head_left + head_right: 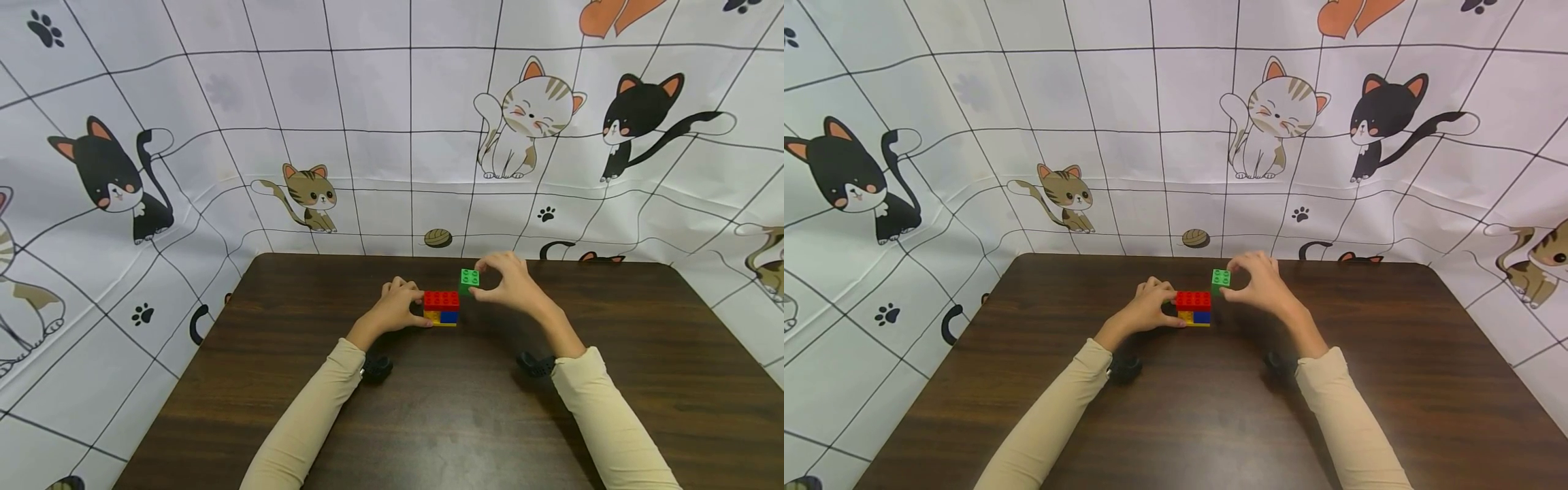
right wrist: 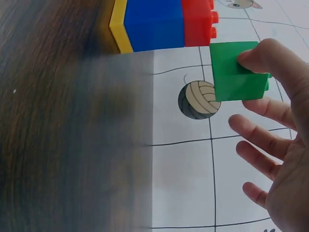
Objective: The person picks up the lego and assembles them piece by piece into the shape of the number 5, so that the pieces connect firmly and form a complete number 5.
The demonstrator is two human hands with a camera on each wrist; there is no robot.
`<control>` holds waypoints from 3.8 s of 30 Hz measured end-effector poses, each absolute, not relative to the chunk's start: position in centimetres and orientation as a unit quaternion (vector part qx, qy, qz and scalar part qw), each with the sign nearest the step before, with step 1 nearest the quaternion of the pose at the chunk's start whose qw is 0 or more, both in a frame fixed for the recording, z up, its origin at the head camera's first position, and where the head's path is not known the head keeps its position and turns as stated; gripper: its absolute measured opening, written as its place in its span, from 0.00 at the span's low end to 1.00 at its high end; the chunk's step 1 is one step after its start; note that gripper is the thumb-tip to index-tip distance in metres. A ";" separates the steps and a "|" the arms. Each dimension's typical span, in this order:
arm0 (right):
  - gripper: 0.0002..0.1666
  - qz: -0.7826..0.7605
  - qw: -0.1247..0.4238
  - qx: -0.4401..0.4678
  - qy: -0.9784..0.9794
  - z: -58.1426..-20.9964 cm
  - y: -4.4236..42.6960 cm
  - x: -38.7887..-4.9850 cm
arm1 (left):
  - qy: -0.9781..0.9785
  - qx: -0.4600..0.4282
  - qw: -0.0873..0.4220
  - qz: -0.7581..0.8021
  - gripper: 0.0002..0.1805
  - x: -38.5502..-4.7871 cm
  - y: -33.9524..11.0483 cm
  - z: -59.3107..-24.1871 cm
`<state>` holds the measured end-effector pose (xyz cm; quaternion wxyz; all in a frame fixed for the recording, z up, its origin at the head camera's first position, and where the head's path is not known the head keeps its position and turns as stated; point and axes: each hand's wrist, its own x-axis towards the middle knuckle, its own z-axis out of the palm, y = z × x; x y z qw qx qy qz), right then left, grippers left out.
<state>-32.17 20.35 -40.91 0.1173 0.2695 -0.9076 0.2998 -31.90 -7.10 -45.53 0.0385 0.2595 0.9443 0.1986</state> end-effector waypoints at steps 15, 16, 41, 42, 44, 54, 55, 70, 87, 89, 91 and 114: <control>0.22 0.344 0.126 0.296 -0.882 -40.2 18.0 -31.0 | 0.943 0.260 0.041 0.204 0.28 -31.9 -7.1 -45.5; 0.22 0.345 0.125 0.299 -0.881 -40.1 17.8 -31.0 | 0.943 0.260 0.041 0.204 0.28 -31.9 -7.1 -45.5; 0.21 0.276 0.158 0.331 -0.888 -40.9 15.6 -30.0 | 0.942 0.270 0.033 0.198 0.26 -32.1 -7.1 -45.8; 0.21 0.275 0.156 0.331 -0.889 -40.9 15.6 -30.0 | 0.941 0.270 0.033 0.199 0.26 -32.1 -7.1 -45.8; 0.21 0.275 0.154 0.334 -0.889 -40.9 15.5 -29.9 | 0.941 0.270 0.033 0.200 0.27 -32.1 -7.1 -45.8; 0.22 0.266 0.150 0.343 -0.888 -41.2 15.1 -29.8 | 0.943 0.265 0.032 0.201 0.29 -32.0 -7.2 -45.9; 0.22 0.265 0.151 0.344 -0.888 -41.2 15.1 -29.8 | 0.943 0.264 0.032 0.201 0.29 -32.1 -7.2 -45.9; 0.23 0.255 0.153 0.338 -0.893 -41.2 14.9 -29.6 | 0.941 0.263 0.035 0.209 0.28 -31.9 -7.2 -45.7; 0.22 0.254 0.151 0.334 -0.895 -41.4 14.7 -29.6 | 0.942 0.259 0.035 0.210 0.28 -32.0 -7.1 -45.9; 0.22 0.255 0.149 0.334 -0.895 -41.4 14.7 -29.6 | 0.942 0.259 0.035 0.209 0.27 -32.0 -7.1 -45.8; 0.22 0.256 0.148 0.334 -0.895 -41.3 14.7 -29.6 | 0.943 0.258 0.036 0.209 0.26 -32.0 -7.1 -45.9; 0.23 0.268 0.129 0.335 -0.894 -41.4 14.7 -29.7 | 0.942 0.258 0.034 0.211 0.28 -32.2 -7.1 -45.9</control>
